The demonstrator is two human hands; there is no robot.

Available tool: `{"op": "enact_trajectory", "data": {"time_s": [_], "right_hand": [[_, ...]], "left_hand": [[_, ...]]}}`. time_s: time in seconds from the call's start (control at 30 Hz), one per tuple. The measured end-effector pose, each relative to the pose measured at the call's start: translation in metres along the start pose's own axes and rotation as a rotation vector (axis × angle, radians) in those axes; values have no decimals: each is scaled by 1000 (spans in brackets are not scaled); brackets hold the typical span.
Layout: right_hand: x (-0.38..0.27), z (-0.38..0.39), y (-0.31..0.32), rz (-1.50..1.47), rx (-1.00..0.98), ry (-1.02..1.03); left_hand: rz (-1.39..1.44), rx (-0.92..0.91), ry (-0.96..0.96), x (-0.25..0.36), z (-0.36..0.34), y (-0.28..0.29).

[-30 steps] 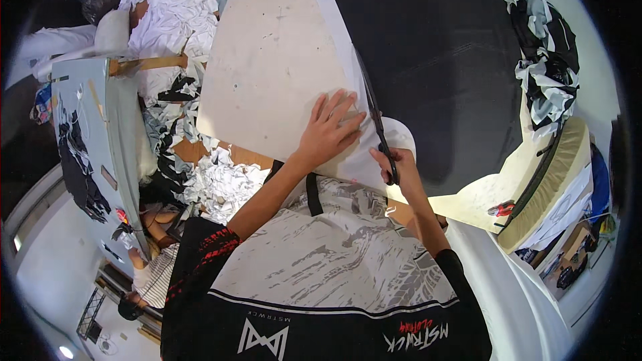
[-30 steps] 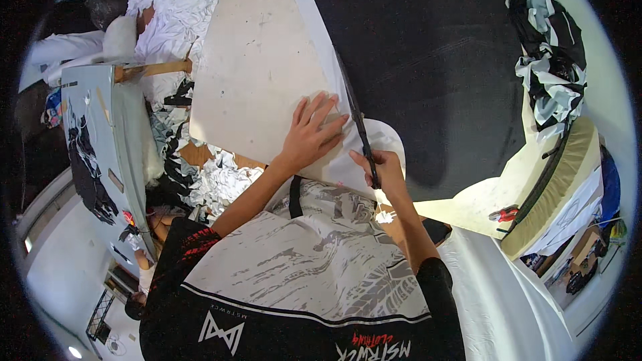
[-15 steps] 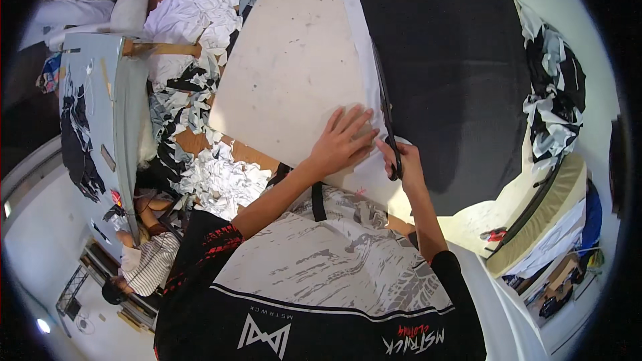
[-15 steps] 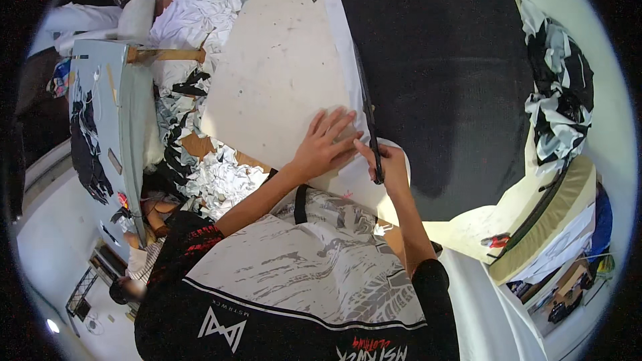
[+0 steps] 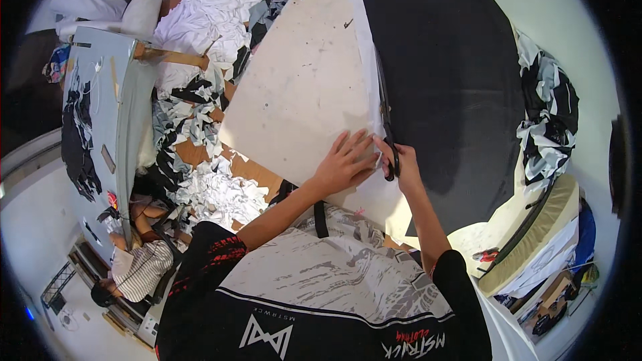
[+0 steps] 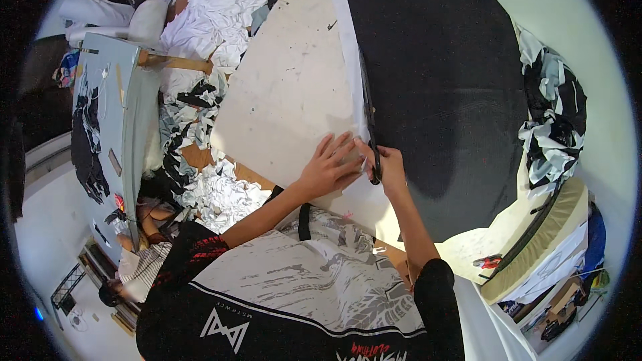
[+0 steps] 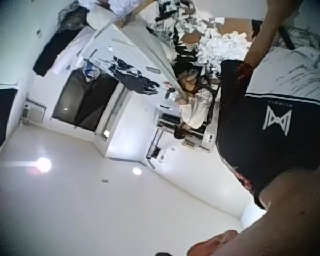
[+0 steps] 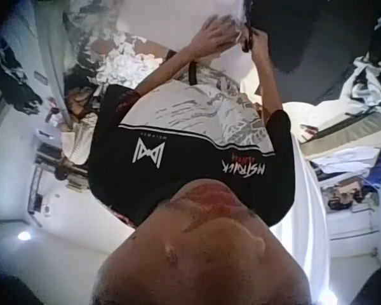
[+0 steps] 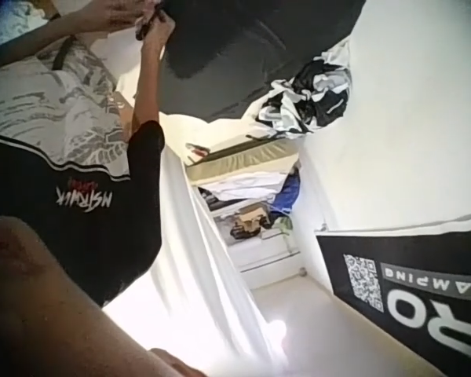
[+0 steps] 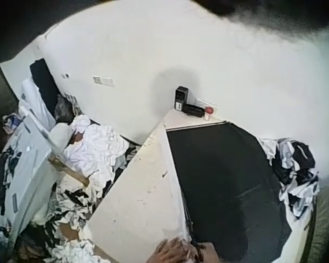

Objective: Cutting out clothing patterns from large sheets of fabric using scissors.

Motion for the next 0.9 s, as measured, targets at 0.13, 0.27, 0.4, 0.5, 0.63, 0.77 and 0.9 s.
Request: {"op": "enact_trajectory", "data": {"time_s": [0.13, 0.27, 0.4, 0.5, 0.63, 0.77, 0.9], "right_hand": [[-10, -2, -4, -152, -52, 36], [-39, -15, -9, -149, 14, 21], [-53, -28, -23, -166, 1, -1], [-53, -27, -23, -132, 42, -15], [-61, -29, -30, -119, 45, -15], [-73, -44, -35, -83, 38, -40], [-89, -63, -42, -103, 24, -56]], "left_hand": [[-9, 4, 6, -2, -1, 1], [24, -35, -5, -2, -8, 3], [16, -37, -6, -3, -12, 6], [-18, -36, 6, -4, -14, 9], [-15, -47, 16, -8, -12, 10], [9, -54, 11, -12, -15, 12], [-5, -59, 5, -15, -18, 10]]}}
Point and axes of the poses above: each hand's wrist, its own z-axis away from the middle knuckle, its own y-axis out of the back of the hand, x = y × z, the point moved 9 cm from there along -z, towards the middle knuckle, and after that the axes turned 15 degrees about -z, right-handed, at the moved point
